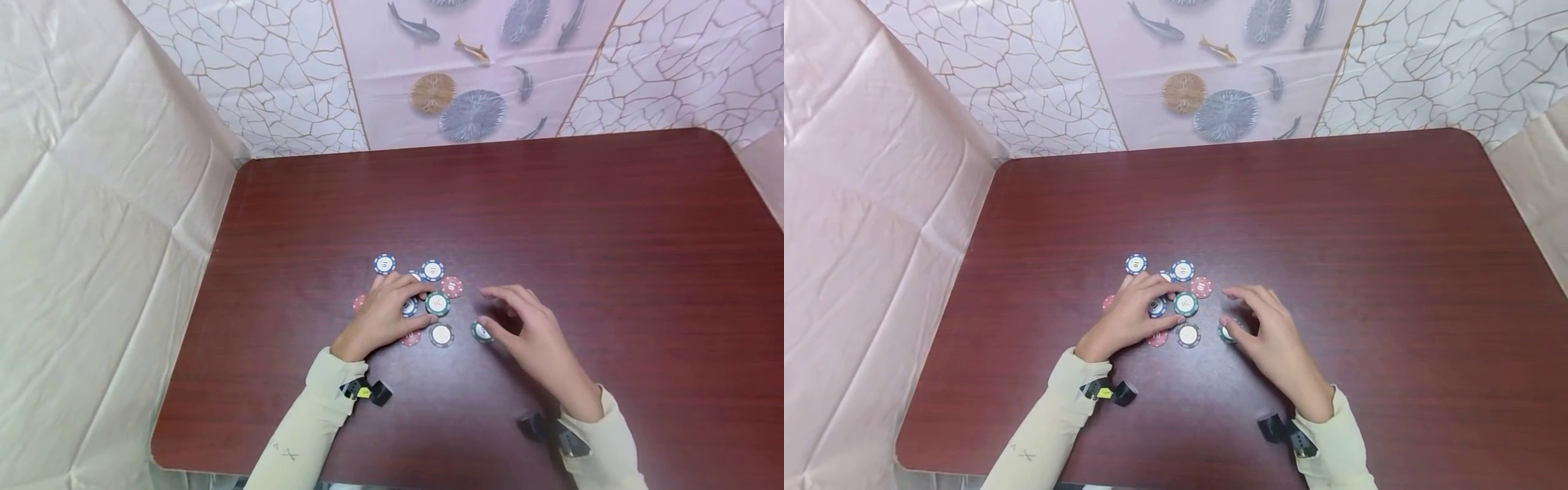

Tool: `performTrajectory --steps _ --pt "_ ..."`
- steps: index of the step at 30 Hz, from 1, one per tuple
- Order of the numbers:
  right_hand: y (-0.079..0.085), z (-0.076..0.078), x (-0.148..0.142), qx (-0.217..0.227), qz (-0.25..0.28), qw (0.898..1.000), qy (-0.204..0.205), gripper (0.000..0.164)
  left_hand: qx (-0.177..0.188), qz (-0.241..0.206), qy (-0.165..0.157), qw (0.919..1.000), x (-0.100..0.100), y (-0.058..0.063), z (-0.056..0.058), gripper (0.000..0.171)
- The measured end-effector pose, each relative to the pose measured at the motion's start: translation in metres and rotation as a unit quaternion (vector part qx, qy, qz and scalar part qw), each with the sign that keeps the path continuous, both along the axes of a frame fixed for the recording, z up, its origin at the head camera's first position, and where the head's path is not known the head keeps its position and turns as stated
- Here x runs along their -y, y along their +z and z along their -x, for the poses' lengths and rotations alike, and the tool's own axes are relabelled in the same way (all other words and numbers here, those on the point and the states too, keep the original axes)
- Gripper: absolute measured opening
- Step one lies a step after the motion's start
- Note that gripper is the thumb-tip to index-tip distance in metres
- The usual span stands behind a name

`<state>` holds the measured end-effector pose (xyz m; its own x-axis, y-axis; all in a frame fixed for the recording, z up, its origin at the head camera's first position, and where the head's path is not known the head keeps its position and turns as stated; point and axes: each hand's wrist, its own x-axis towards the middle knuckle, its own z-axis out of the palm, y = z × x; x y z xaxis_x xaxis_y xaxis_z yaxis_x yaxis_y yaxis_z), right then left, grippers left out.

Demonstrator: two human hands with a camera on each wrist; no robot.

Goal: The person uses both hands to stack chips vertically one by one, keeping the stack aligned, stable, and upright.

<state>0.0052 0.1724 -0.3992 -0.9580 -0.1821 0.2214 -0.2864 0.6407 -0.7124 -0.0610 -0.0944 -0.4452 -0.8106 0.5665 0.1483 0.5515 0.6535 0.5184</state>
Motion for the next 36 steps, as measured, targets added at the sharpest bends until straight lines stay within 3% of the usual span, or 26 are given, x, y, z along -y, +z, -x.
performTrajectory --steps 6,14,21,36 --pt "-0.002 -0.012 -0.005 0.03 -0.009 0.999 -0.021 0.048 0.001 -0.003 0.0 1.0 -0.001 0.001 0.0 0.051" --pt "-0.014 -0.021 -0.004 0.086 -0.054 0.995 -0.007 0.058 0.004 -0.001 0.003 1.0 -0.001 -0.001 0.0 0.051" --pt "-0.018 -0.021 0.001 0.077 -0.093 0.993 -0.017 0.055 0.006 0.001 0.003 1.0 -0.001 0.0 0.0 0.051" --pt "-0.022 -0.02 0.005 0.069 -0.1 0.992 -0.036 0.044 0.005 -0.009 0.006 0.9999 -0.001 -0.001 -0.001 0.05"
